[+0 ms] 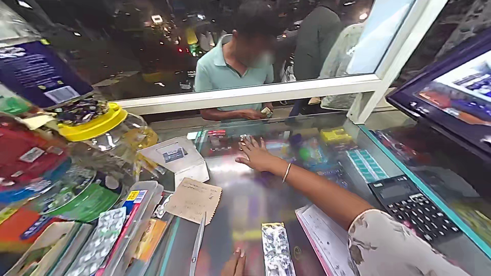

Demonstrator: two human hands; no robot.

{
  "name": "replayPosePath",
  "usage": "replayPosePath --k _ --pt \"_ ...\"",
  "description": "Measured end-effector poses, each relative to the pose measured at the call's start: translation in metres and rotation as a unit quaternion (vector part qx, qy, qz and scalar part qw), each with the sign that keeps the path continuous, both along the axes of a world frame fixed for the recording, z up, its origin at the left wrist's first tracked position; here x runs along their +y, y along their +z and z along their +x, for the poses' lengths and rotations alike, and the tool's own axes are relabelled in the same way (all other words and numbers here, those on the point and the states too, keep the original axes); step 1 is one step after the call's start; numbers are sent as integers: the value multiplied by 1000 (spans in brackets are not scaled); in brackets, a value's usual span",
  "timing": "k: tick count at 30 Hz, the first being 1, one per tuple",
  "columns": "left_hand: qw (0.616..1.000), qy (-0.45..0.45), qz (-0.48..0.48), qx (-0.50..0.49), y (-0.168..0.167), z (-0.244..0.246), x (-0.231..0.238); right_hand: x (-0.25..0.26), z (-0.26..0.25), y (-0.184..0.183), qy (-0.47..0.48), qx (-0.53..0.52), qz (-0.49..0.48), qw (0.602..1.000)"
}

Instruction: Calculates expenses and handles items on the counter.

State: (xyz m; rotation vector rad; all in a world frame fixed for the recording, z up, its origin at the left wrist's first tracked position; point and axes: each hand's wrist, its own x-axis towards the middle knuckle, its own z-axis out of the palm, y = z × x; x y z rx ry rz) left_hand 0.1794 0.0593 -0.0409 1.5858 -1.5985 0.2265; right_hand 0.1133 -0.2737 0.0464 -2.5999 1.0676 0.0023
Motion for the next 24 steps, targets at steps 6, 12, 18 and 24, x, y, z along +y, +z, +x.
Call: replayPosePath --k 6,12,18,24 --pt "995 -50 59 -67 3 3 -7 87 -135 49 42 -49 75 995" --pt "991 -55 107 -62 23 -14 -15 160 -304 33 -208 -207 -43 955" --pt "986 4 161 -50 56 -48 -14 224 -337 -22 -273 -292 -130 907" --pt "968 54 214 -116 49 -76 -25 215 -303 -24 -227 -232 -210 922"
